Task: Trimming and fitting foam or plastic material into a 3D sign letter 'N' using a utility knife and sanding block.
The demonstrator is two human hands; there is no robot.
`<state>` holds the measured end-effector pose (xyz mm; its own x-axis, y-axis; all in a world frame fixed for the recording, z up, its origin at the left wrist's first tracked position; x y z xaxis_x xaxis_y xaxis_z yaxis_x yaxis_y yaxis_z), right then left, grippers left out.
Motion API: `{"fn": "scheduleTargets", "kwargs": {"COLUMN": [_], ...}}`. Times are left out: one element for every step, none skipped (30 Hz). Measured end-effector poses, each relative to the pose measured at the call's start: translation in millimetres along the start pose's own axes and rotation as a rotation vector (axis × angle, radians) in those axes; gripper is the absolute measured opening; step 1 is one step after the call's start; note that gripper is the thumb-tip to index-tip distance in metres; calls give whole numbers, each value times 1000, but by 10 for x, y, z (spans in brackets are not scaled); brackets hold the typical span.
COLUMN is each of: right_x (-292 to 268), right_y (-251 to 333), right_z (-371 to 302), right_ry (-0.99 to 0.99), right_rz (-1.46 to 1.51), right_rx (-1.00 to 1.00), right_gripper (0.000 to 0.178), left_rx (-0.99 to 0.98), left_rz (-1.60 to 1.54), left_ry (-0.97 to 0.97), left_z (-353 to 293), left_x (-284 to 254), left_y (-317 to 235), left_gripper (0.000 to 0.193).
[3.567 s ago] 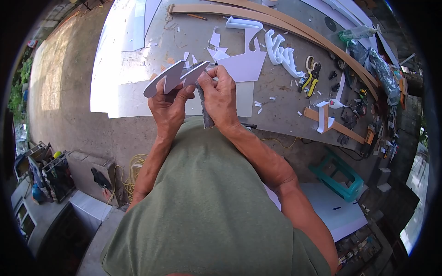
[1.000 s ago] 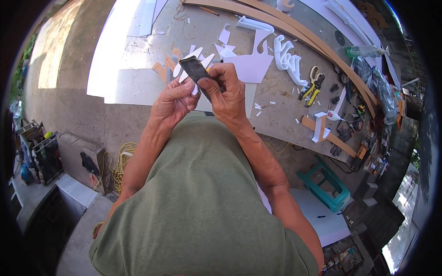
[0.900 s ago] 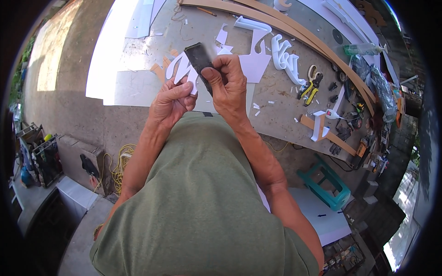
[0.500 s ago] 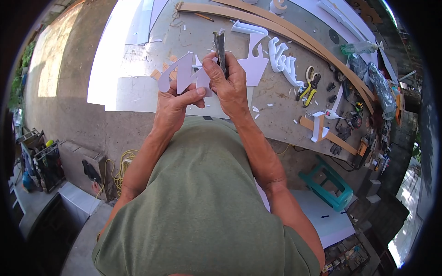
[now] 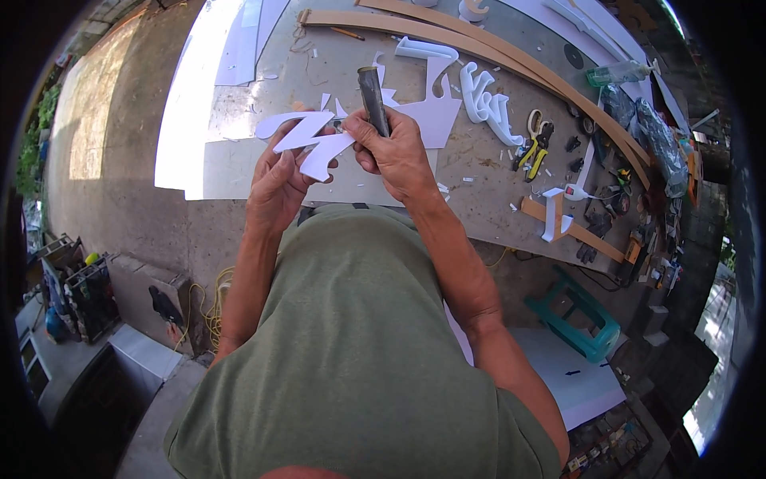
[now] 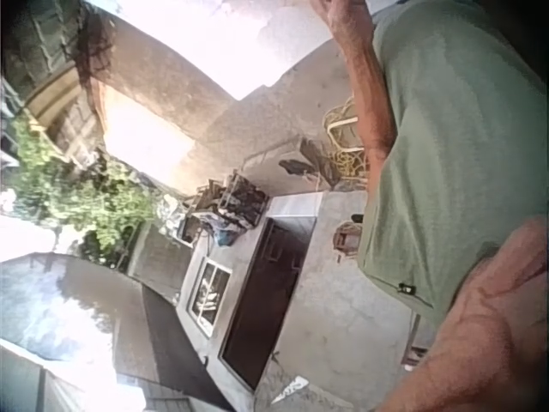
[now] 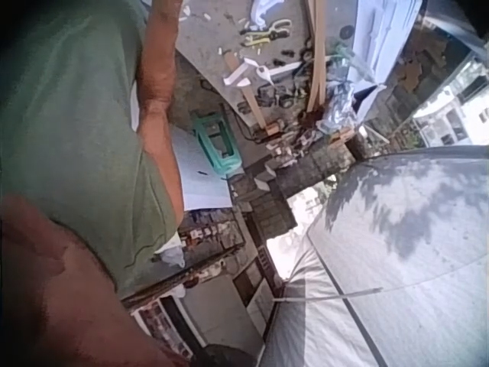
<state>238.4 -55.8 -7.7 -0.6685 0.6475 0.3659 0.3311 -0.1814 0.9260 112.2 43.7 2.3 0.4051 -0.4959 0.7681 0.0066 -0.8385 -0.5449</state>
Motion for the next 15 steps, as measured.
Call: {"fn": "scheduleTargets", "kwargs": {"right_x": [-22,-12,-22,30,97,100,140,171,182,218,244,234,221,242,258], "right_y": [-104,-206,-224,-301,-373,-395,-431,-462,-475,-491,-498,-511,-528,-514,-487], "right_z": [-37,-69,-76,-126,-180,-198,-249,-305,-317,-338,-349,-356,-368,-378,-404], "right_ry": [6,14,13,40,69,71,102,126,123,117,114,114,167,222,225], "right_rz": [121,241,245,391,533,535,570,605,608,658,705,705,629,553,552], "right_rx": [140,280,278,395,514,517,570,622,623,653,684,685,665,646,649], "right_gripper": [20,17,17,16,15,15,16,19,19,16,15,15,21,29,29], "left_rx": [0,89,173,128,127,93,61,56,87,118,118,161,206,207,198], "left_rz": [-1,97,200,370,370,366,362,362,327,291,290,318,346,345,298], "left_ry": [-2,34,73,1,0,-57,-114,-113,-96,-78,-80,-134,-188,-192,-211], "left_z": [9,31,47,82,120,160,176,164,144,125,127,119,105,103,109], "left_x": [-24,-34,-40,-169,-288,-401,-513,-482,-439,-391,-351,-338,-340,-351,-394], "left_y": [27,15,15,75,125,173,222,219,197,173,169,134,97,86,74], "left_gripper": [82,87,93,96,96,87,79,79,68,58,58,43,28,28,25]}}
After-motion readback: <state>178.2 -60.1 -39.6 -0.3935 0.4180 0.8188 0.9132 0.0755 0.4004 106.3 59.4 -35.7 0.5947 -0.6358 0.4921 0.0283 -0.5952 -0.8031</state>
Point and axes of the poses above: each hand's wrist, its own z-axis towards the middle knuckle, its own x-axis out of the palm, y = z × x, the point moved 7 cm from there along z, towards the middle knuckle, and after that the axes turned 11 degrees about -x, right-handed, at the moved point
